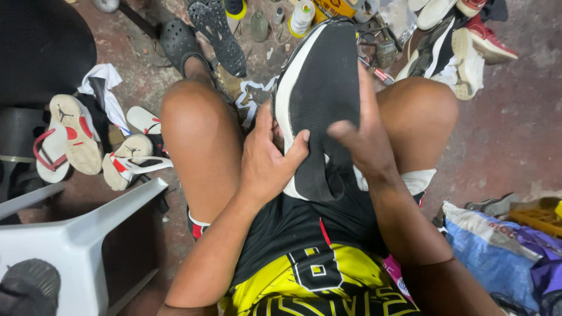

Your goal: The person separates the sole from the upper of a black shoe by hand, pulling the edges apart and using their fingers to loosen the adhesive.

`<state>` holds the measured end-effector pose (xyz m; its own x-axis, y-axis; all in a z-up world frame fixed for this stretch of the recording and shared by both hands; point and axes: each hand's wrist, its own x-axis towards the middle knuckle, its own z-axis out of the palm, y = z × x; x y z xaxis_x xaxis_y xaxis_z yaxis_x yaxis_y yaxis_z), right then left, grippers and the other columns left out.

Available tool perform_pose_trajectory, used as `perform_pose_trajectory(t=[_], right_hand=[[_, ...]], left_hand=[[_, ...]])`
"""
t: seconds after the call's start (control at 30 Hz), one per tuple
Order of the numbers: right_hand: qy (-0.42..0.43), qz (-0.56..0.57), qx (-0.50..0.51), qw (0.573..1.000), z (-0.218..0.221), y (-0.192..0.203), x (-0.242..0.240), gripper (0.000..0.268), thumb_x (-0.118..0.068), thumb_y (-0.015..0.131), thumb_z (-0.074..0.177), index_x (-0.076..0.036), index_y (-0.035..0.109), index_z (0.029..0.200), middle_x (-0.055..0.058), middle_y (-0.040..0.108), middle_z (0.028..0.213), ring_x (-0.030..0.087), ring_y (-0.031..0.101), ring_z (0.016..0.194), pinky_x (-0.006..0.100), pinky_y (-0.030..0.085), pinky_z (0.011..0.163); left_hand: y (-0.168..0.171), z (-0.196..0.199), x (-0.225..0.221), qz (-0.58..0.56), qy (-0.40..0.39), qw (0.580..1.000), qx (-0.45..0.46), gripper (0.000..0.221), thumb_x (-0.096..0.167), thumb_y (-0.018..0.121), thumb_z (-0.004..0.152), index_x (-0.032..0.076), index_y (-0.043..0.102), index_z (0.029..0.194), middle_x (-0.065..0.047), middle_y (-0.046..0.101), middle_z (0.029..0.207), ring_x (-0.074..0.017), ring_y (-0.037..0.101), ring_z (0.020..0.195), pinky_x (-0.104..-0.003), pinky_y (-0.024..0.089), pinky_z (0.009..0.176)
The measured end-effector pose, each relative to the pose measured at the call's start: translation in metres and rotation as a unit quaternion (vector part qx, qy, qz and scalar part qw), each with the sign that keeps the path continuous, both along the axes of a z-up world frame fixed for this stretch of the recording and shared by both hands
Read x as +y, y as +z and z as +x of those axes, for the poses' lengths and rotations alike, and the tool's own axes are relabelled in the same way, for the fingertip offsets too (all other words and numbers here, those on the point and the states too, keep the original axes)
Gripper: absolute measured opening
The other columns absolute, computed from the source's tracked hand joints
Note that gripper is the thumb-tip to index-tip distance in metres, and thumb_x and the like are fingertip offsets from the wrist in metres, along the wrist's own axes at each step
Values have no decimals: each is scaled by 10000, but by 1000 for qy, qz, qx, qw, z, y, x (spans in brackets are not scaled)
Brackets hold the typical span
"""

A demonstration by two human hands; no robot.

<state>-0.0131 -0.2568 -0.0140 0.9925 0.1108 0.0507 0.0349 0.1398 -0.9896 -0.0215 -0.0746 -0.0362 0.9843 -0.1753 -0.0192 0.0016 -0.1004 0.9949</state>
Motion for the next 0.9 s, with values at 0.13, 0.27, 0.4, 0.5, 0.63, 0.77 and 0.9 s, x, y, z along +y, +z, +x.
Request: perform_pose_trajectory(t=[0.13,0.27,0.4,0.5,0.63,0.77,0.9], right_hand=[[-27,-217,2,976,6,-11,4,876,-118,817,923,22,262,1586,164,522,1517,232,508,1416,362,403,1210],[-34,-210,-11,977,4,-10,-1,774,-117,746,995,24,302,1613,167,517,1562,241,497,1464,370,382,1249],[-29,-198,-38,979,4,-13,-4,734,-108,711,1054,26,288,1638,180,495,1609,250,478,1501,377,366,1281],[-28,-204,-45,978,1,-12,0,699,-125,679,1098,22,281,1654,178,499,1631,243,496,1511,371,385,1289],[-22,-168,-37,985,1,0,4,675,-153,652,1129,15,281,1668,176,498,1602,220,503,1475,366,404,1303],[-51,-254,-41,965,6,16,7,744,-196,724,1025,27,314,1604,183,508,1550,225,532,1364,336,462,1119],[-127,-326,-107,931,-8,29,2,589,-238,844,1037,-35,503,1473,110,566,1339,138,574,1074,286,527,868]], left_hand=[[5,1,6,97,0,994,-45,718,171,824,849,29,431,1433,-87,699,1062,-126,650,883,-313,541,785],[8,0,20,-36,-73,996,46,691,120,783,874,23,429,1459,-83,686,1165,-104,643,928,-256,538,751],[2,-2,23,-98,-95,990,25,693,61,697,956,-2,344,1549,-91,628,1355,-97,634,1059,-227,538,790],[-1,-8,27,-137,-98,985,30,707,37,649,981,-7,288,1588,-92,584,1429,-111,625,1165,-228,543,847],[-4,-10,29,-172,-103,978,52,714,9,626,990,-3,286,1617,-107,570,1418,-131,580,1177,-237,535,893],[-5,-12,26,-239,-81,964,86,663,1,612,1002,-16,306,1590,-121,529,1471,-169,549,1334,-284,514,1046],[-10,-5,23,-270,-23,961,61,634,5,614,1028,-12,304,1581,-130,516,1493,-188,544,1395,-319,478,1181]])
